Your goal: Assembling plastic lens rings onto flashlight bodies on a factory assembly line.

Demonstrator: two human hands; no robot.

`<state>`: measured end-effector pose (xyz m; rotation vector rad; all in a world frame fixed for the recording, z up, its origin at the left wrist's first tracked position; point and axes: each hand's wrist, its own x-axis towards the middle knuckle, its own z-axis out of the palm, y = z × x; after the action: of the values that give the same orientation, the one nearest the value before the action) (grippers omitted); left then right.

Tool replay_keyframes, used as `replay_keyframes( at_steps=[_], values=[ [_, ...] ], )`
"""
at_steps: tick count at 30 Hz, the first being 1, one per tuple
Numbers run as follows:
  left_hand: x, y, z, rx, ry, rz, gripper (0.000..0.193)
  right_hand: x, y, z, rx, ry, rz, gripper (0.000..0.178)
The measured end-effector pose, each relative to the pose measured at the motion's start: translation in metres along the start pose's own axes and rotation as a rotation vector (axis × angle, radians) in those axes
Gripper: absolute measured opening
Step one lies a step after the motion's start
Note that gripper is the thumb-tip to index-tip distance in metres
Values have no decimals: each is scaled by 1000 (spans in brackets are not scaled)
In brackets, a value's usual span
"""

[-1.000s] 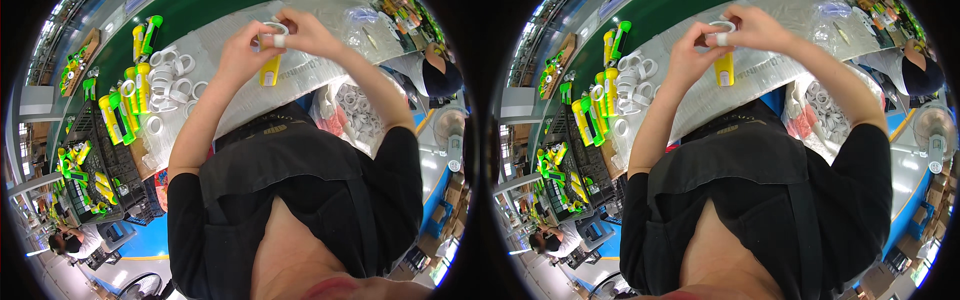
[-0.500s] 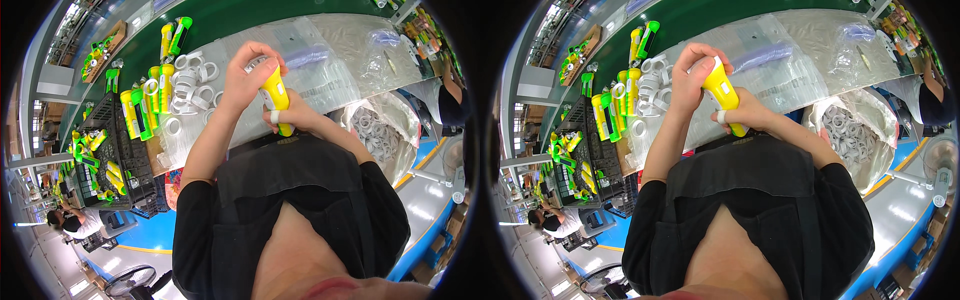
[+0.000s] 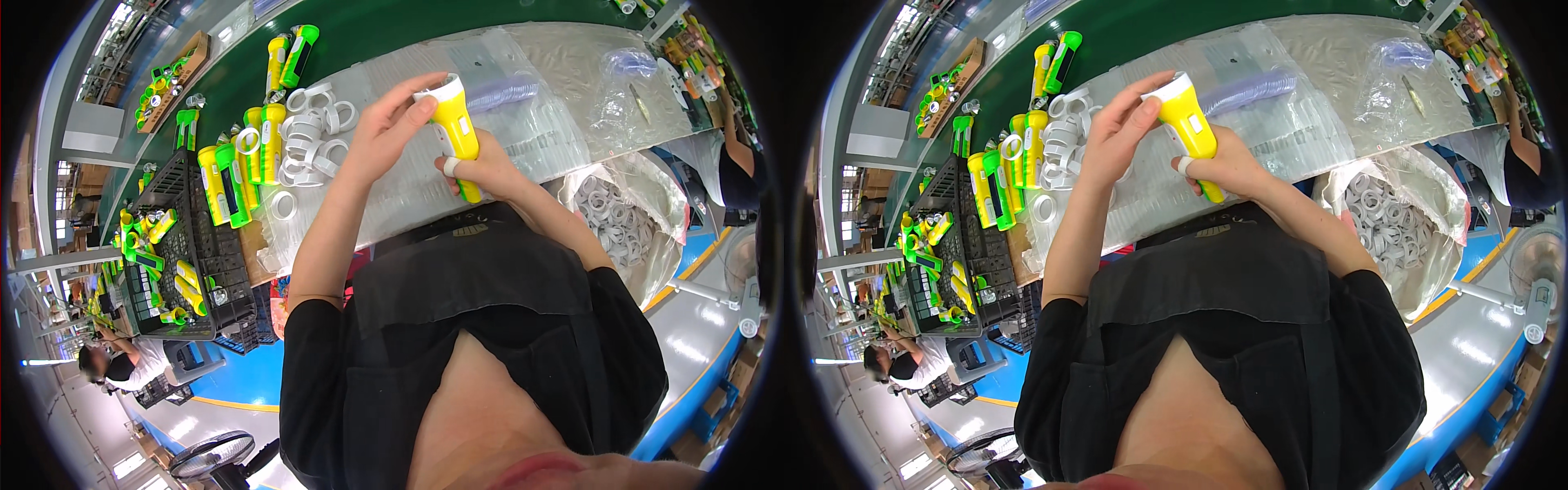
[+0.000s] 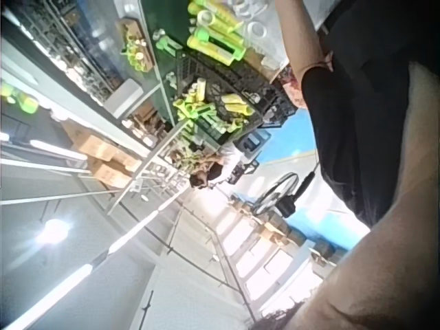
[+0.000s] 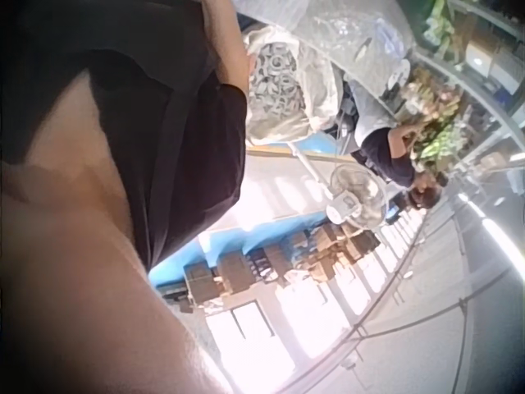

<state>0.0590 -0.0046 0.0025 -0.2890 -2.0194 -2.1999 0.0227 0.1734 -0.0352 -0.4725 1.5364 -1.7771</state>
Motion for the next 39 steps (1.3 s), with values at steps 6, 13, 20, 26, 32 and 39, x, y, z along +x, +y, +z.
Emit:
replay_keyframes(
  at_steps=[6, 13, 20, 26, 32, 39],
  values=[
    [9, -18, 11, 129, 143, 27, 34, 2, -1, 11, -195, 134, -105, 30],
    [0, 2, 9, 0, 24, 109, 48, -4, -3, -10, 115, -163, 0, 32],
    [13, -6, 5, -161, 30, 15, 60, -1, -7, -10, 17, -234, 19, 28],
    [18, -1, 18, -199, -29, -42, 53, 4, 5, -4, 51, -262, 4, 27],
    [18, 3, 28, -14, 149, 64, 36, 13, 5, -3, -92, -148, -68, 27],
    [7, 6, 8, 18, -114, 133, 38, 3, 0, -6, -140, -148, -24, 29]
  ],
)
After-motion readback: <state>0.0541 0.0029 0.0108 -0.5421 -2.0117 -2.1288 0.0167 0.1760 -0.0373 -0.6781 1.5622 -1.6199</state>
